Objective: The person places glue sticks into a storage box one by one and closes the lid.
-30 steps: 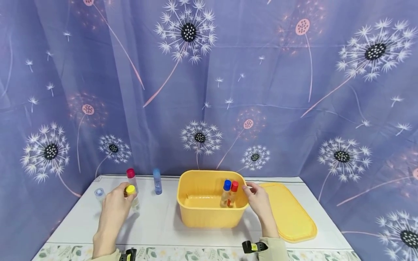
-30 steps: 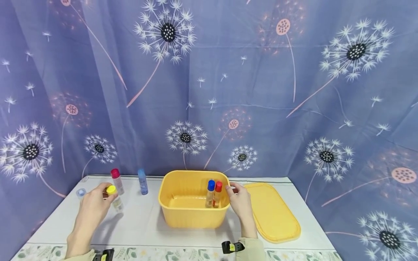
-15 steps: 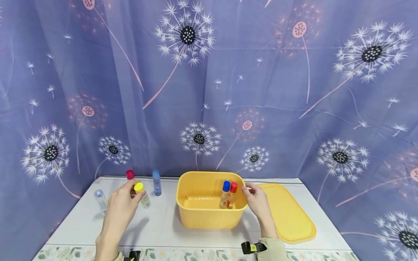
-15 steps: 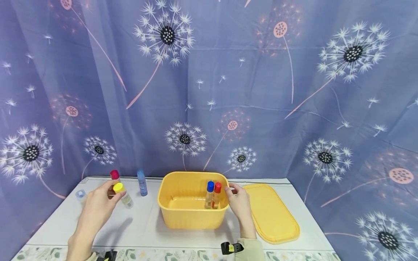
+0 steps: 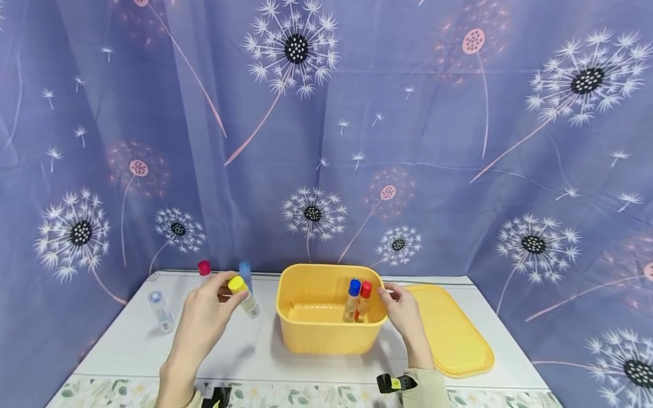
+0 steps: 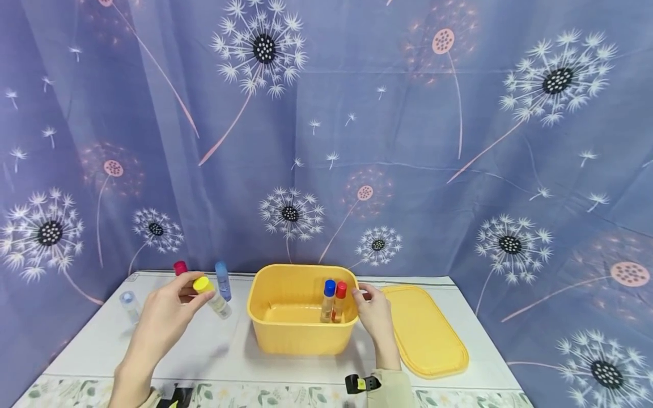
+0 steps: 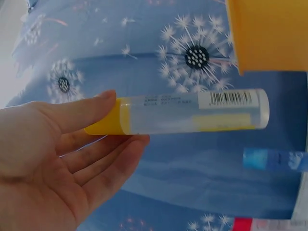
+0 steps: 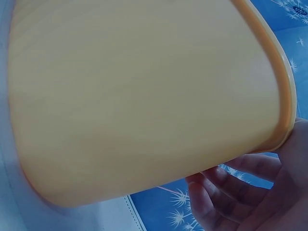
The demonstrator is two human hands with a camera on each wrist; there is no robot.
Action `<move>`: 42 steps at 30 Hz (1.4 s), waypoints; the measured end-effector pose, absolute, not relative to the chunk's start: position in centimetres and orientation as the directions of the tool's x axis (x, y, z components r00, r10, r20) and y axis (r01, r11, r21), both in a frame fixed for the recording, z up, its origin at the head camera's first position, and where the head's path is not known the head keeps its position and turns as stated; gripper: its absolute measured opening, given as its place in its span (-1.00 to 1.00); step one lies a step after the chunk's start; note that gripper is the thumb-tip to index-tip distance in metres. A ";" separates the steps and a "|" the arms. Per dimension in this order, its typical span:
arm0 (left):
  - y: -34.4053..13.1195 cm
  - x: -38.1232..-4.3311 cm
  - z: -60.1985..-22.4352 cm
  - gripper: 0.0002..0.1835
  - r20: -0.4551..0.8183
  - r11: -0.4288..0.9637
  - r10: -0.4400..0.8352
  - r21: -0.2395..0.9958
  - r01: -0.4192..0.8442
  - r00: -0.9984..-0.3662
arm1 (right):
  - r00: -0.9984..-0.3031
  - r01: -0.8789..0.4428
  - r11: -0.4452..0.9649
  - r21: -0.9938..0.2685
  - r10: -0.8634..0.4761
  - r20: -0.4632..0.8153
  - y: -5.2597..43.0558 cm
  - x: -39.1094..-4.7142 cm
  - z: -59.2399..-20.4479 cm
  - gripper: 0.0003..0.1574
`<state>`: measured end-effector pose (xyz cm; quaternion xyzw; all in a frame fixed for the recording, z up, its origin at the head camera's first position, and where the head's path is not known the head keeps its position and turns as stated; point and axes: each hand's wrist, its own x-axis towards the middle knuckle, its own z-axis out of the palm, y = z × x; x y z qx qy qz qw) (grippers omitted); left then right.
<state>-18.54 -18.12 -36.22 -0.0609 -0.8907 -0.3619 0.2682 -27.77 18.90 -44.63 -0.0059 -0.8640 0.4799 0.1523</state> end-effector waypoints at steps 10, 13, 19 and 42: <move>-16.4 -19.9 -33.8 -0.67 0.543 0.683 0.040 0.598 0.420 -0.839 | -0.948 -0.154 0.535 -0.831 0.158 0.277 18.7 -28.0 -44.5 -0.68; -15.8 -20.8 -33.5 -0.69 0.537 0.661 0.080 0.602 0.448 -0.840 | -0.954 -0.133 0.525 -0.841 0.161 0.252 18.9 -27.9 -44.6 -0.66; -14.2 -22.8 -33.4 -0.72 0.505 0.636 0.171 0.600 0.486 -0.846 | -0.952 -0.130 0.529 -0.839 0.170 0.255 19.1 -27.9 -44.6 -0.67; -8.7 -31.4 -35.5 -0.79 0.228 0.670 0.464 0.541 0.508 -0.856 | -0.950 -0.134 0.514 -0.847 0.176 0.257 18.9 -27.9 -44.8 -0.67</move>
